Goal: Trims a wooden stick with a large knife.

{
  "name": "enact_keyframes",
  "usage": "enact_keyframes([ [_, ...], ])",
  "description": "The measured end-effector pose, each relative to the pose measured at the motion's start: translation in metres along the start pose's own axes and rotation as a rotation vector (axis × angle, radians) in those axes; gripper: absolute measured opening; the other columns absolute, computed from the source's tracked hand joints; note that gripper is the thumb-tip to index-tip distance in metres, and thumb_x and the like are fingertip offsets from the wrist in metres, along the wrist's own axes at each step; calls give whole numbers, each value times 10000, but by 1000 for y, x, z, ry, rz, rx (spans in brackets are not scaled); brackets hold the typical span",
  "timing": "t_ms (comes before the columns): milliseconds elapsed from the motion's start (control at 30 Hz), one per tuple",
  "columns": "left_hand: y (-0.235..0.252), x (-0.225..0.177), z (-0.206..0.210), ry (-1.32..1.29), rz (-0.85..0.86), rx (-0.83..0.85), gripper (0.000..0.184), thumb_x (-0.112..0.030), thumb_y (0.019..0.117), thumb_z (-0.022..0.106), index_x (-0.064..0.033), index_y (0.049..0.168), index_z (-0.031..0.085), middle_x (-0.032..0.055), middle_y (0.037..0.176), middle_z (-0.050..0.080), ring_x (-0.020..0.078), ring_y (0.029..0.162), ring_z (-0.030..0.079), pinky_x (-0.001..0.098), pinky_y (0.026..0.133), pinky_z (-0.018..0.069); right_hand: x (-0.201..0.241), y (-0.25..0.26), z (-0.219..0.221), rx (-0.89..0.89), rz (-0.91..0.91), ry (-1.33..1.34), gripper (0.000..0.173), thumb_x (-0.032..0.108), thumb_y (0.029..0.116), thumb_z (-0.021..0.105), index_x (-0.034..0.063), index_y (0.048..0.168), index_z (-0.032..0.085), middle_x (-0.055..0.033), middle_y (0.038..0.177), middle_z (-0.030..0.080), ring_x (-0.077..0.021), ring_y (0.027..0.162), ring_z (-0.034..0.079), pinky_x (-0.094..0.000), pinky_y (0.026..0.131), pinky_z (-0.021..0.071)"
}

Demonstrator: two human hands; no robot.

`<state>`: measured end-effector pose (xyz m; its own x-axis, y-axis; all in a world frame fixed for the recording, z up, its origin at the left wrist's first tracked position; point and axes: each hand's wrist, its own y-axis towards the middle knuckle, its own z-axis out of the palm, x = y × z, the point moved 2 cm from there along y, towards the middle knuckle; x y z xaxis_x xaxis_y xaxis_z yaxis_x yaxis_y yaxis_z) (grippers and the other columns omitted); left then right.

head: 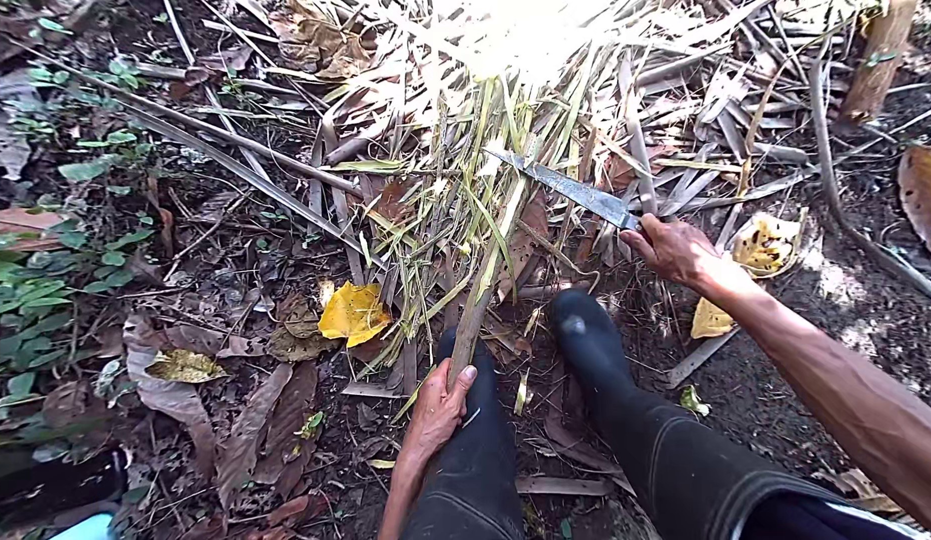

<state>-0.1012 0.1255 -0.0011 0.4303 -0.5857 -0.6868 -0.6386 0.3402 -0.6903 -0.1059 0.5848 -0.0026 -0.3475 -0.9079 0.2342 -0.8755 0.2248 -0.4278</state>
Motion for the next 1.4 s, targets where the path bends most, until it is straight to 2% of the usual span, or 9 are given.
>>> enact_keyframes([
  [133, -4, 0, 1, -28, 19, 6, 403, -471, 993, 567, -76, 1061, 614, -9, 600, 547, 125, 461, 552, 278, 461, 515, 10, -30, 14, -95, -201, -26, 551, 607, 1032, 407, 93, 975, 598, -83, 676, 583, -304, 582, 629, -520, 487, 495],
  [200, -5, 0, 1, -14, 18, -15, 412, -483, 983, 571, -79, 1053, 613, -13, 600, 544, 118, 459, 543, 276, 464, 510, 12, -29, 14, -55, -241, -70, 543, 593, 1029, 451, 75, 999, 611, -107, 748, 613, -322, 623, 654, -529, 516, 516],
  [333, -16, 1, -3, -41, 15, -7, 420, -496, 978, 573, -85, 1059, 604, -27, 598, 535, 100, 454, 535, 257, 457, 503, -32, 15, -4, -17, 267, 118, 663, 552, 1088, 333, -49, 1182, 599, -360, 1007, 662, -576, 987, 658, -751, 801, 492],
  [400, -20, -1, -8, -70, 31, 10, 442, -510, 975, 576, -81, 1073, 615, -23, 609, 547, 103, 458, 539, 252, 454, 505, -57, 22, -14, -159, 398, 298, 726, 550, 1093, 274, -87, 1151, 615, -376, 1071, 647, -564, 1056, 637, -757, 879, 451],
  [567, -24, -13, -10, -11, 92, -7, 525, -490, 964, 603, -80, 1291, 611, -4, 748, 643, 115, 501, 596, 278, 470, 556, -50, -52, -9, -298, 56, 480, 524, 527, 1086, 363, 94, 1286, 582, -139, 775, 570, -295, 594, 558, -541, 547, 482],
  [767, -27, -32, -19, -149, -8, 8, 345, -230, 885, 637, -16, 1154, 607, 56, 712, 677, 191, 534, 673, 326, 505, 605, 17, -79, 8, -186, -166, 203, 538, 489, 1013, 496, 0, 1198, 626, -139, 803, 660, -324, 656, 661, -576, 590, 543],
  [867, -27, -36, -17, -177, -8, 45, 281, -266, 898, 648, -59, 1076, 581, 12, 627, 594, 140, 465, 591, 278, 444, 540, 43, -85, 26, -135, -230, 231, 561, 555, 1033, 415, 41, 1066, 638, -70, 684, 591, -253, 585, 618, -486, 520, 513],
  [1067, -23, -31, -10, -209, 0, 102, 289, -235, 874, 760, -61, 1035, 595, 31, 665, 608, 143, 460, 579, 275, 438, 536, 75, -98, 41, -124, -474, 95, 673, 627, 1042, 380, 13, 984, 649, -120, 699, 607, -297, 574, 634, -471, 484, 511],
  [1400, -22, -30, -9, -223, 6, 136, 195, -175, 907, 700, -67, 1011, 577, 17, 634, 586, 137, 453, 567, 268, 438, 525, 97, -101, 53, -247, -339, 52, 688, 635, 1040, 369, 11, 895, 620, -147, 668, 598, -334, 536, 635, -490, 449, 501],
])
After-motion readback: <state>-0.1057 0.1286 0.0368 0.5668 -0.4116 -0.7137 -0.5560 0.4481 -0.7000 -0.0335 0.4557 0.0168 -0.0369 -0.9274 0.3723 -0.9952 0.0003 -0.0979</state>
